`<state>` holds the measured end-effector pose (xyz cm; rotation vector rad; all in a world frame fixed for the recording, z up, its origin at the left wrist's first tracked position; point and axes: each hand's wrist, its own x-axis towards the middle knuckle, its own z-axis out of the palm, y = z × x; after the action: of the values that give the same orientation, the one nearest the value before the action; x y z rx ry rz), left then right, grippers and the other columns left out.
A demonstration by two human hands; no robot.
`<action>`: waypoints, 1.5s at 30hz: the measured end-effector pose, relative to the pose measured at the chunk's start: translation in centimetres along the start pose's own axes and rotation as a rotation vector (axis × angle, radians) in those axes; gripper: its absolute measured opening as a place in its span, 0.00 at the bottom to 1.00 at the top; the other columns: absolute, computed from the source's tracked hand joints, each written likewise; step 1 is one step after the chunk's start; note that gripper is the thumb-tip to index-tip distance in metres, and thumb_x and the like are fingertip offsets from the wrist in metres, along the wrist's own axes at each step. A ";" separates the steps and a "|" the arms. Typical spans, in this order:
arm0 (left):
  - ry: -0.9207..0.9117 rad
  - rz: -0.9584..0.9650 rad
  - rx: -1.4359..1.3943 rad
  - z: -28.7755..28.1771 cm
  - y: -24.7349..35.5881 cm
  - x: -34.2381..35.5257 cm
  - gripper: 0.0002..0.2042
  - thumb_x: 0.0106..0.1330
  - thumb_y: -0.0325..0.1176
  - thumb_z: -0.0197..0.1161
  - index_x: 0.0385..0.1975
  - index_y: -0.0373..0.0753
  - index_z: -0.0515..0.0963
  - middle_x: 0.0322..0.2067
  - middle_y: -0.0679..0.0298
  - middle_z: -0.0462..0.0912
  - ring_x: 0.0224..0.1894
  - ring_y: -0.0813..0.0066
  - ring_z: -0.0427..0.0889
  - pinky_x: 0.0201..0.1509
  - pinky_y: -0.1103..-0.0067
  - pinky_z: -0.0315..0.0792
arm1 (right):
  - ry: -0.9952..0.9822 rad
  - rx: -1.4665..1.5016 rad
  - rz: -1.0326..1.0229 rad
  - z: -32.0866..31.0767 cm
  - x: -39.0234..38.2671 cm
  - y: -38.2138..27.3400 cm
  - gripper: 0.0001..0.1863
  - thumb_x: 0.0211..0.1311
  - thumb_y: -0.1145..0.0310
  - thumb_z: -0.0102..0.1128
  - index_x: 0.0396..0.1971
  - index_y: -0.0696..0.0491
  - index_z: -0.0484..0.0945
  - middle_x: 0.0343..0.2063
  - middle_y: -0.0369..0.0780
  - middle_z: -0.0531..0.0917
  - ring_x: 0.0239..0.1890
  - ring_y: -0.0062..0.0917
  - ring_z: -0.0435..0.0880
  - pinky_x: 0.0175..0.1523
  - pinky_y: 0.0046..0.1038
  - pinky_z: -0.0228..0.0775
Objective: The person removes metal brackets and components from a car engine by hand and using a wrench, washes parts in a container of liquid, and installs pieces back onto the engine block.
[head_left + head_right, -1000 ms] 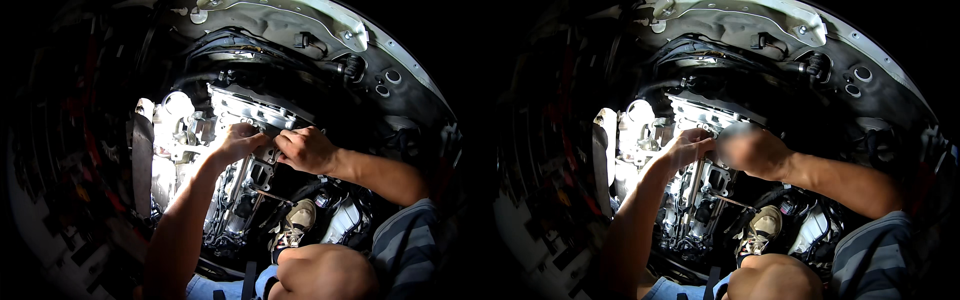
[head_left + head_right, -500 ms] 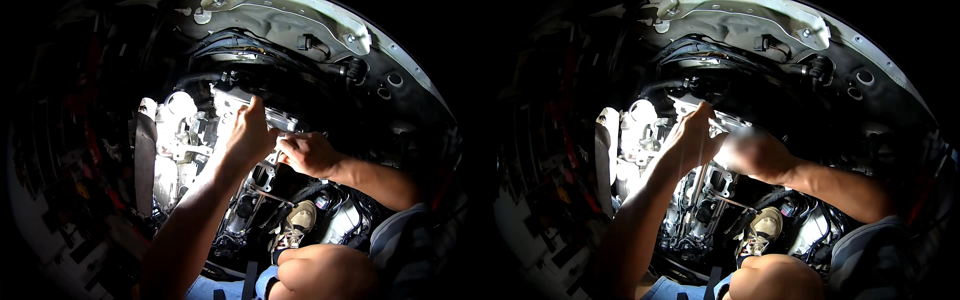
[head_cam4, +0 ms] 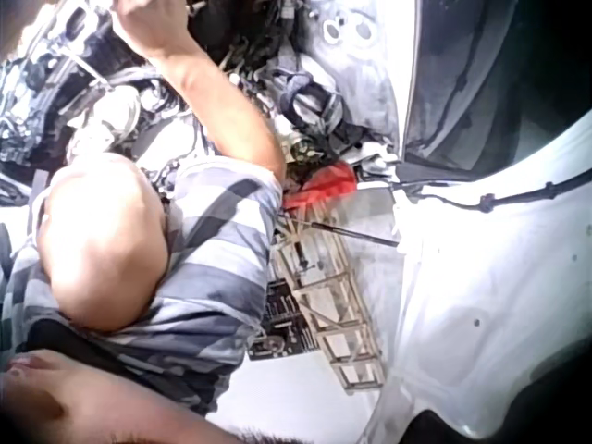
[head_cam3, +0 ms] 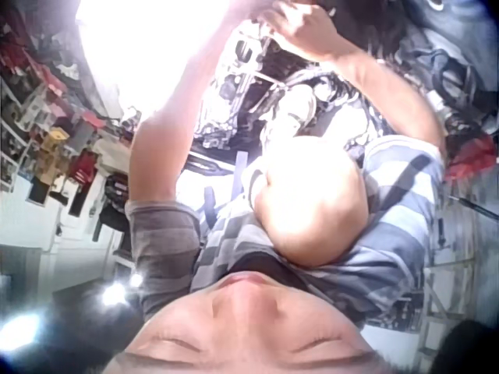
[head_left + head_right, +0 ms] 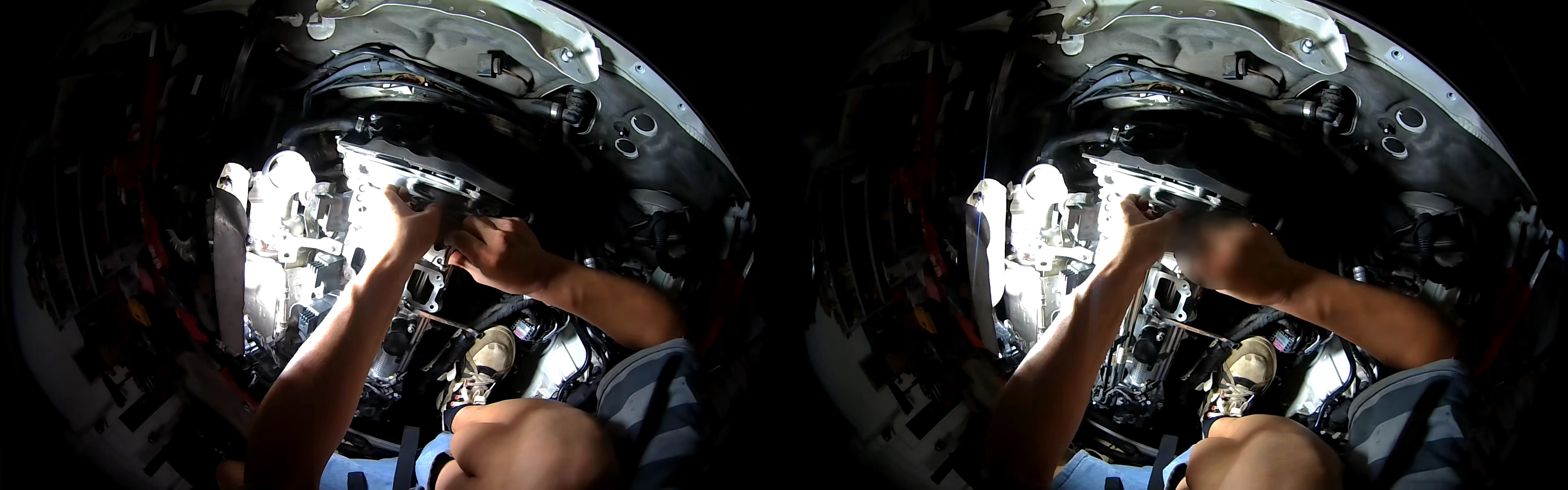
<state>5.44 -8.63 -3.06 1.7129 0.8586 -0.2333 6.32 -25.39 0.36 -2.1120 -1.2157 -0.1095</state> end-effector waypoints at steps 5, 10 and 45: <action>-0.167 -0.212 -0.070 -0.6 3.9 -1.6 0.33 0.56 0.27 0.70 0.56 0.26 0.55 0.43 0.48 0.76 0.39 0.66 0.82 0.35 0.78 0.81 | -0.060 0.054 0.070 -0.8 -0.5 -0.4 0.13 0.51 0.69 0.68 0.35 0.55 0.76 0.29 0.40 0.80 0.29 0.31 0.84 0.31 0.27 0.79; -0.073 -0.229 0.015 -1.7 4.5 -2.3 0.34 0.59 0.29 0.68 0.59 0.26 0.54 0.48 0.45 0.74 0.47 0.62 0.79 0.44 0.74 0.79 | -0.045 0.290 0.361 -1.2 -0.4 -1.8 0.31 0.51 0.60 0.74 0.48 0.57 0.66 0.34 0.47 0.82 0.34 0.37 0.86 0.35 0.32 0.80; 0.017 0.346 0.955 -5.8 0.9 -9.2 0.34 0.52 0.35 0.73 0.57 0.30 0.65 0.49 0.48 0.73 0.49 0.51 0.77 0.49 0.66 0.75 | 0.173 0.563 0.821 1.5 0.6 -1.8 0.21 0.59 0.62 0.67 0.43 0.63 0.76 0.25 0.48 0.85 0.27 0.38 0.87 0.32 0.33 0.78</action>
<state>-2.09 -7.29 4.70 2.7145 0.4469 -0.4355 4.85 -23.49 0.35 -1.8714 -0.1697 0.3681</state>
